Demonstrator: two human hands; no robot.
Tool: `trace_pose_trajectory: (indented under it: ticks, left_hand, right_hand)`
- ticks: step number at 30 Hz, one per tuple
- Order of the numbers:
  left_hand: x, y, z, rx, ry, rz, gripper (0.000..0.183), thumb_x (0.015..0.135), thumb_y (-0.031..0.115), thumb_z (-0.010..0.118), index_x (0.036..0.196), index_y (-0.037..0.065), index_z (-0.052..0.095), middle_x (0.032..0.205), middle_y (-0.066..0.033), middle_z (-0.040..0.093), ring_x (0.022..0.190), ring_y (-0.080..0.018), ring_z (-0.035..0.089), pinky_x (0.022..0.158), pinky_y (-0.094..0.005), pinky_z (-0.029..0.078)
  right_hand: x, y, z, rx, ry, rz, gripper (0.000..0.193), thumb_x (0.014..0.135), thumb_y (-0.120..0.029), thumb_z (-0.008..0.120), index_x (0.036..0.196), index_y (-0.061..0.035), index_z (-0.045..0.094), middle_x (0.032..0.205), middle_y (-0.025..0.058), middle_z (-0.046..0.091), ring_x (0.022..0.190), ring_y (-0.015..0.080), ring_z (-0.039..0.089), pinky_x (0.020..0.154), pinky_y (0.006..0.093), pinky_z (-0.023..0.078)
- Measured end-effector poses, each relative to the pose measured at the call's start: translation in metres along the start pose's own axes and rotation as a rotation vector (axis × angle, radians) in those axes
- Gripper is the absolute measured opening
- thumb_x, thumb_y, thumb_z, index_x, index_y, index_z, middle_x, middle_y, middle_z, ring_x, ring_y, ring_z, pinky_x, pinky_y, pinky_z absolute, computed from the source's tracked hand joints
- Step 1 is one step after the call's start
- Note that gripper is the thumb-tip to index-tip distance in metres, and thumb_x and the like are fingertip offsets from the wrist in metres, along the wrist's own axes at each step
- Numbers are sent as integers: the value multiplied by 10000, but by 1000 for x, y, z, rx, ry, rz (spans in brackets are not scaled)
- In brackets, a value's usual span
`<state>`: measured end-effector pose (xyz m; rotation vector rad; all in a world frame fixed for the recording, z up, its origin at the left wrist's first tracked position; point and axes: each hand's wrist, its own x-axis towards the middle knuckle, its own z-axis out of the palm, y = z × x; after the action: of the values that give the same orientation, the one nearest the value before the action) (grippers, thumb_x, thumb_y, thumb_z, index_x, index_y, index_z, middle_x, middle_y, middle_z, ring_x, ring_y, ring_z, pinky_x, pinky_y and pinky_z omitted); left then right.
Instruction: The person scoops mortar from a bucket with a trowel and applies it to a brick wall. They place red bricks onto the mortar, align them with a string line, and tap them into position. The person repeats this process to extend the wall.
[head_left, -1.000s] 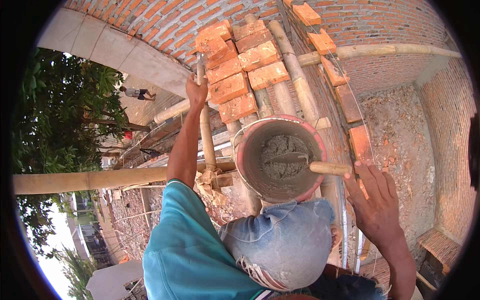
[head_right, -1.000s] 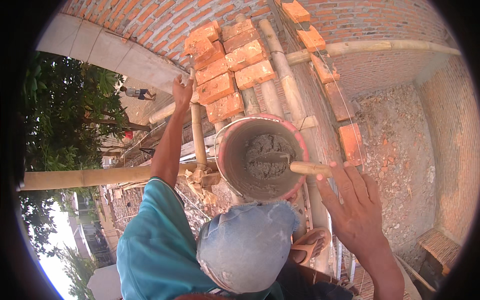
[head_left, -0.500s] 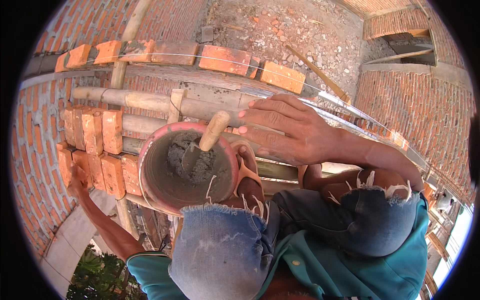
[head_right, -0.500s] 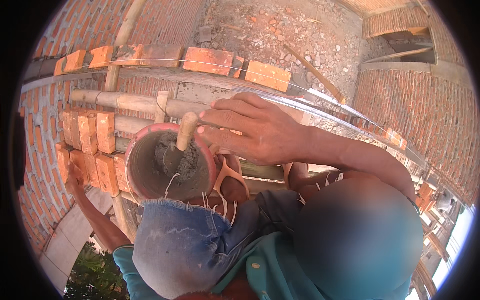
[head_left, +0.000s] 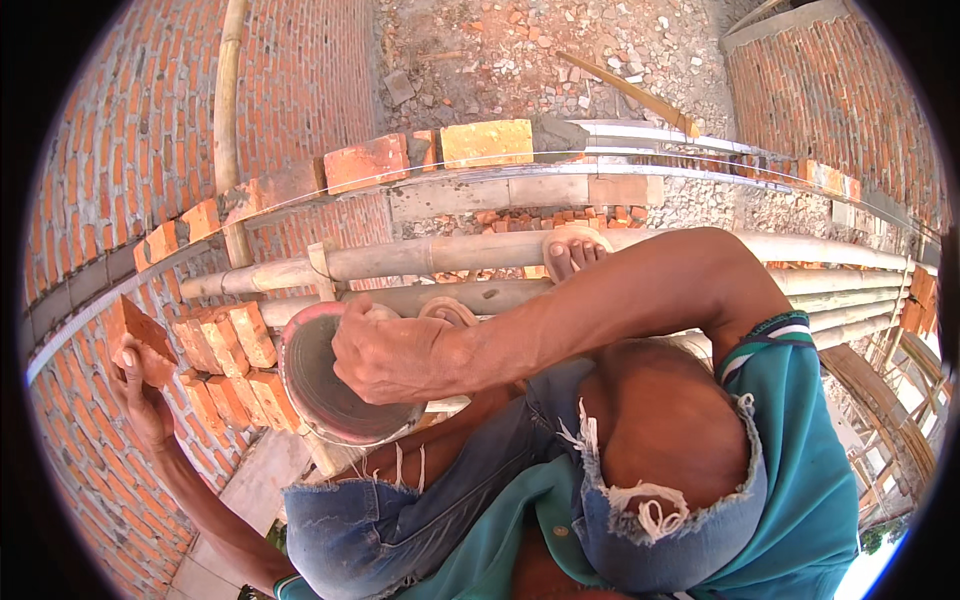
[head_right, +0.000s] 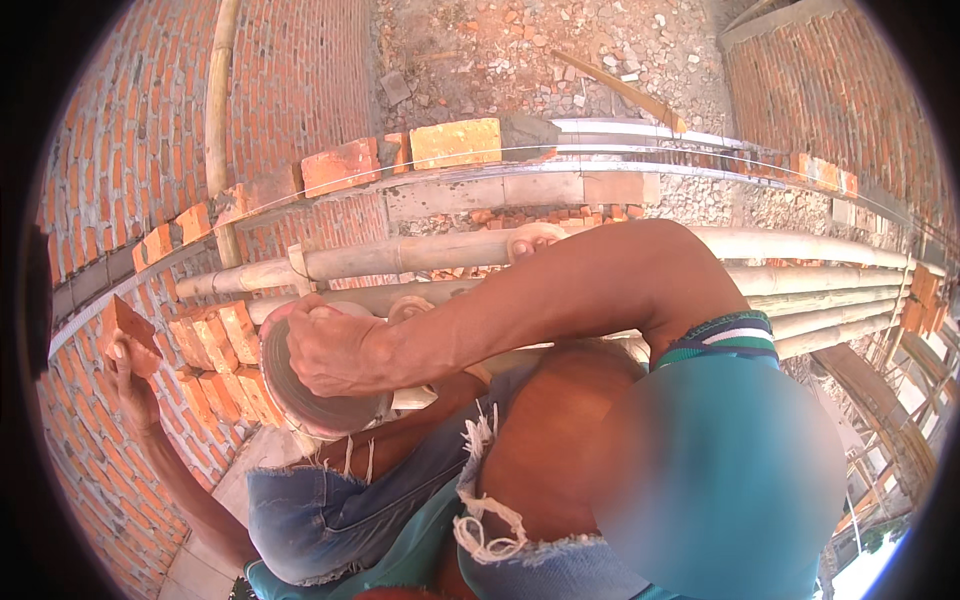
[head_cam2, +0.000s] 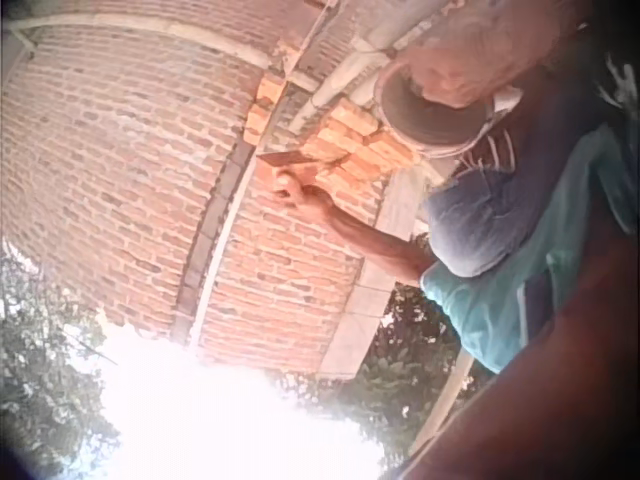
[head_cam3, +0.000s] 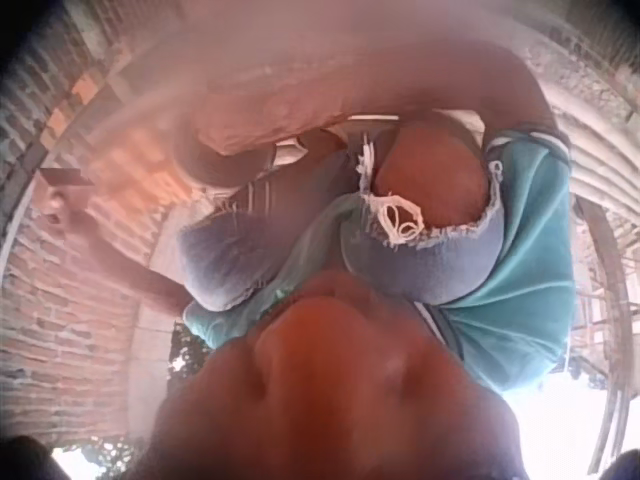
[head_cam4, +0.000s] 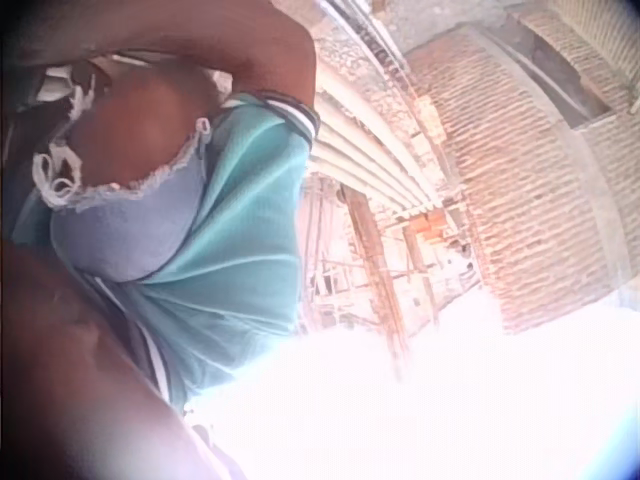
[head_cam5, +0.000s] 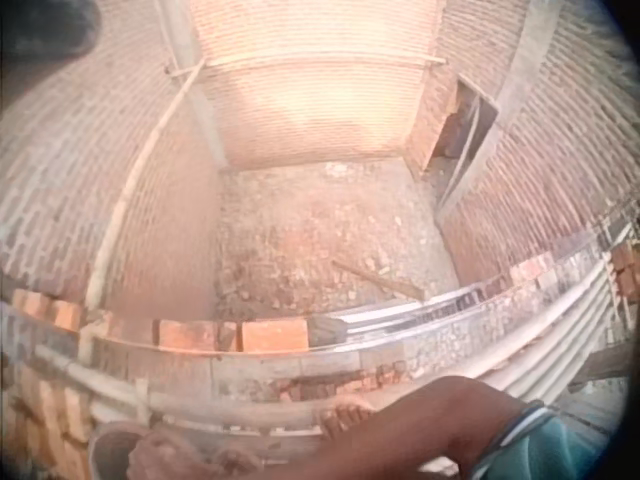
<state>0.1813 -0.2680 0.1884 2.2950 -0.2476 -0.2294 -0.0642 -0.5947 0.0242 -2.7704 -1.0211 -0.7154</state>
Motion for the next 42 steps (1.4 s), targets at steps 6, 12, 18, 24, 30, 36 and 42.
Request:
trace_pose_trajectory:
  ticks: [6, 12, 18, 24, 30, 36, 42]
  left_hand:
    - [-46, 160, 184, 56, -593, 88, 1172, 634, 446, 994, 1516, -56, 406, 1358, -170, 583, 1262, -327, 594, 1071, -431, 492]
    - [-85, 173, 361, 411, -1036, 530, 1010, 671, 293, 958, 1465, -38, 429, 1338, -227, 485, 1276, -420, 462, 1089, -522, 394]
    - [-112, 92, 522, 378, -848, 500, 963, 692, 256, 926, 1475, -8, 431, 1312, -246, 473, 1221, -423, 454, 1082, -527, 378]
    - [-75, 43, 633, 391, -538, 727, 930, 691, 209, 917, 1473, 23, 451, 1335, -222, 474, 1260, -403, 427, 1101, -531, 354]
    - [-45, 30, 653, 465, -575, 753, 923, 688, 162, 919, 1476, 27, 457, 1359, -201, 470, 1287, -399, 408, 1129, -513, 330]
    - [-40, 19, 661, 456, -588, 742, 932, 708, 171, 909, 1496, 31, 431, 1396, -201, 462, 1338, -402, 398, 1210, -571, 261]
    - [-37, 13, 663, 445, -619, 750, 952, 726, 236, 912, 1513, 53, 408, 1384, -204, 486, 1347, -405, 440, 1245, -637, 193]
  right_hand:
    - [-142, 38, -23, 122, -29, 456, 181, 830, -266, 661, 839, -120, 555, 704, 13, 528, 662, 176, 569, 564, 344, 404]
    - [-328, 27, -117, 103, -493, 1069, 248, 712, -24, 682, 912, -78, 548, 745, 70, 577, 661, 276, 593, 609, 395, 483]
    - [-412, -28, -159, 259, -581, 1859, 253, 862, -137, 712, 1051, -76, 556, 792, 171, 686, 694, 418, 669, 645, 526, 498]
    - [-431, -54, -112, 538, -266, 2272, 324, 861, -198, 745, 1101, 1, 654, 765, 125, 633, 677, 208, 597, 652, 403, 486]
    - [-411, -46, -94, 676, -66, 2336, 240, 910, -173, 740, 1048, -23, 615, 749, -33, 480, 662, 70, 405, 577, 277, 360]
    - [-399, -27, -86, 710, -99, 2316, 345, 970, -323, 712, 1061, 3, 643, 738, 22, 559, 674, 109, 515, 596, 302, 433]
    - [-371, -19, -60, 936, 257, 2350, 376, 1041, -404, 646, 1115, -36, 617, 810, 6, 598, 599, 63, 504, 537, 236, 427]
